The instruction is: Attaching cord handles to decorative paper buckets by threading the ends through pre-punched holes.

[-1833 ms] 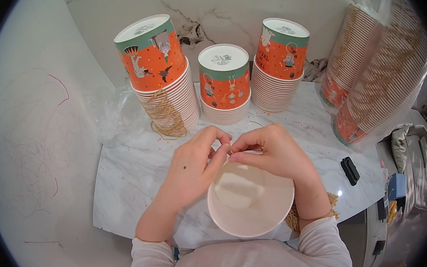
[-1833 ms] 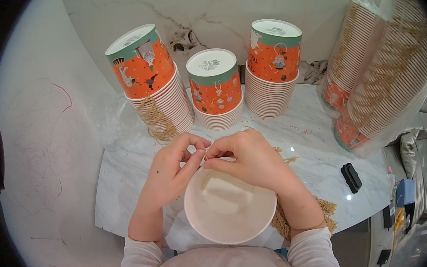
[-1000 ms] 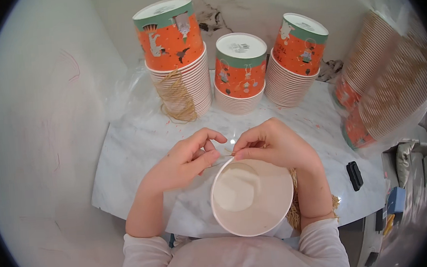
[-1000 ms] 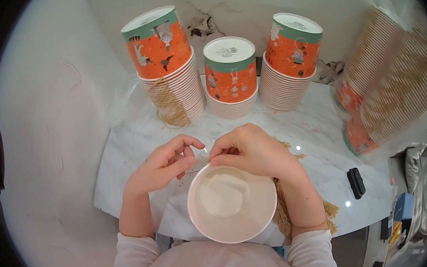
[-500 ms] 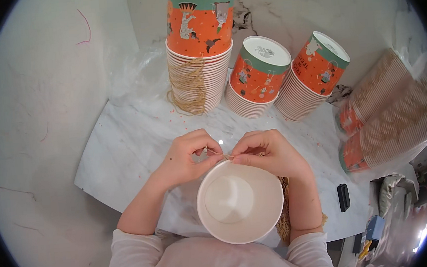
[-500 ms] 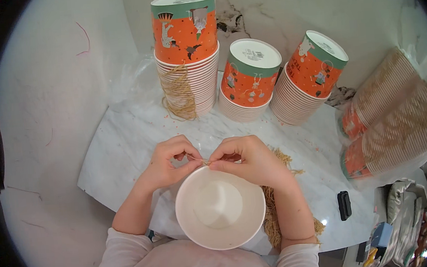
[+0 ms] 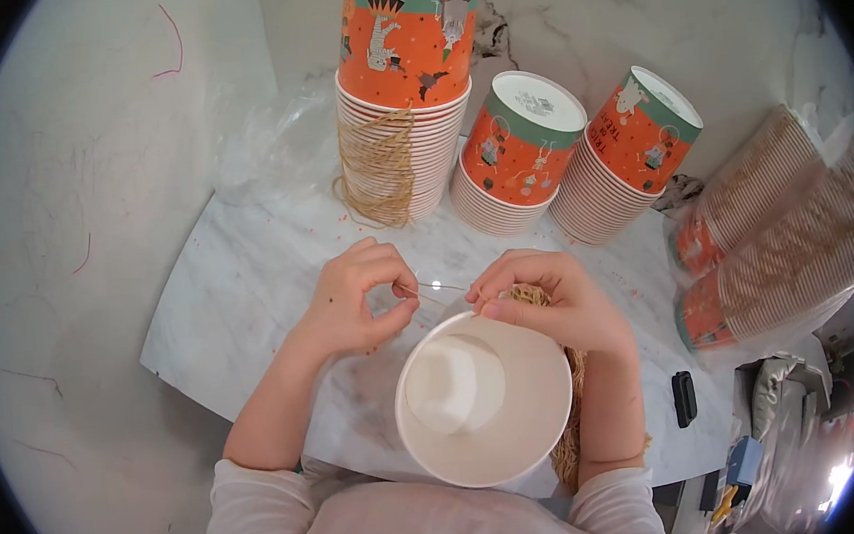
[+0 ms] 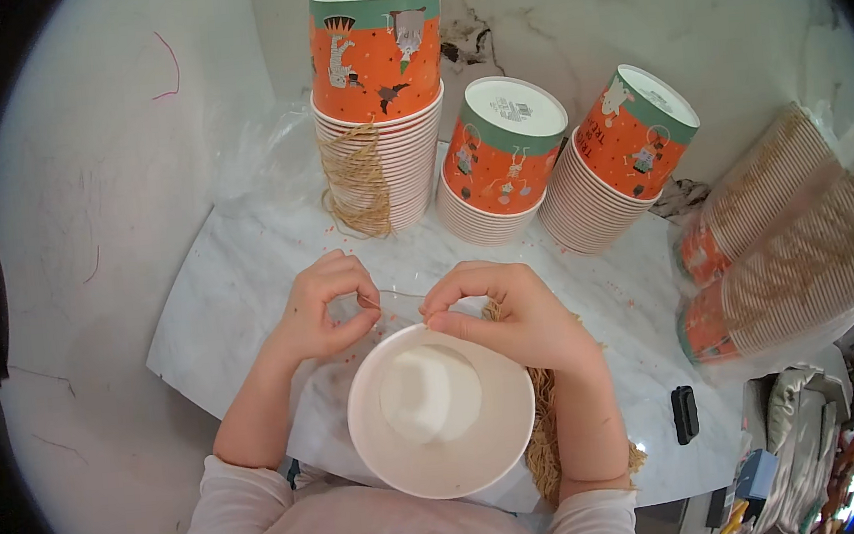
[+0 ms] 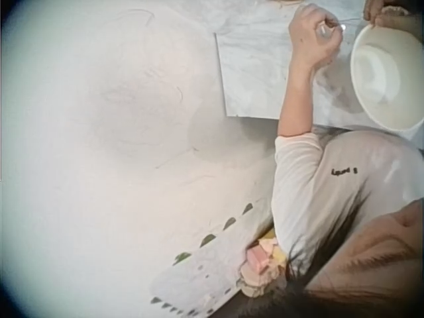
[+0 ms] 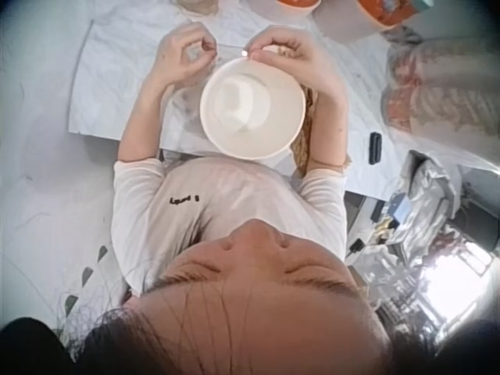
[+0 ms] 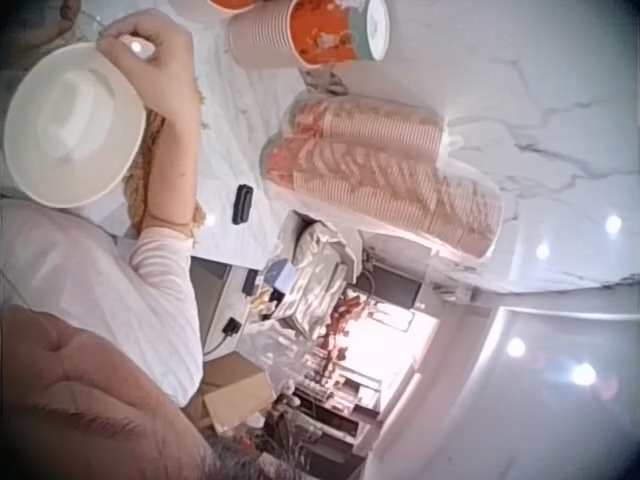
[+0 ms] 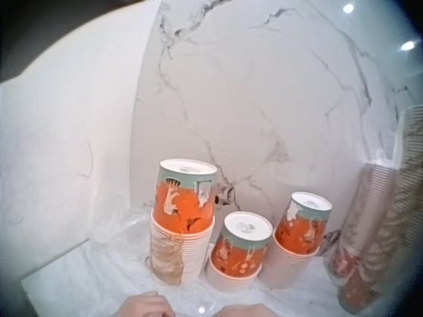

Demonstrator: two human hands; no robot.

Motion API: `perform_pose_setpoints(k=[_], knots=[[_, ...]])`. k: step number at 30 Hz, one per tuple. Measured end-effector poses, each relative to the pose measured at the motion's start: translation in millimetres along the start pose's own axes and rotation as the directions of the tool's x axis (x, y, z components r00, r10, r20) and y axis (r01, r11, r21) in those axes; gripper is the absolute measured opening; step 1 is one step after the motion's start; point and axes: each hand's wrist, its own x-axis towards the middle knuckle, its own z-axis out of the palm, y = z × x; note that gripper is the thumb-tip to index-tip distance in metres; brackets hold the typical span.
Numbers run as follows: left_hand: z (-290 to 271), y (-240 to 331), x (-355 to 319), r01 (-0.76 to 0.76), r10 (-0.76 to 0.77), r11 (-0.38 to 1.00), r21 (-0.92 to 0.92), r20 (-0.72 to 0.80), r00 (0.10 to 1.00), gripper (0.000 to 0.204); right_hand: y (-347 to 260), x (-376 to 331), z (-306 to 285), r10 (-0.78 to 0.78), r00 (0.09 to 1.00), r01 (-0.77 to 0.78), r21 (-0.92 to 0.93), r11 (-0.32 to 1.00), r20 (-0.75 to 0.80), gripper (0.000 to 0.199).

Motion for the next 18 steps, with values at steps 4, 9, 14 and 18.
perform_pose_setpoints(k=[4, 9, 14, 18], knots=[[5, 3, -1, -0.047, 0.047, 0.998, 0.029, -0.014, 0.999, 0.012, 5, 6, 9, 0.064, 0.996, -0.057, 0.122, 0.991, -0.054, 0.011], [11, 7, -1, -0.134, 0.158, 0.972, 0.193, -0.117, 0.981, 0.013, -1, 3, 13, 0.146, 0.979, -0.128, 0.129, 0.983, -0.144, 0.012], [8, -2, -6, -0.01, 0.039, 0.99, 0.143, -0.207, 0.978, 0.015, -7, 1, 15, 0.137, 0.988, -0.139, -0.012, 0.99, -0.077, 0.011], [3, -8, -8, -0.005, -0.009, 0.992, -0.124, -0.113, 0.994, 0.013, 0, 5, 24, 0.099, 0.986, -0.091, 0.065, 0.994, -0.135, 0.012]])
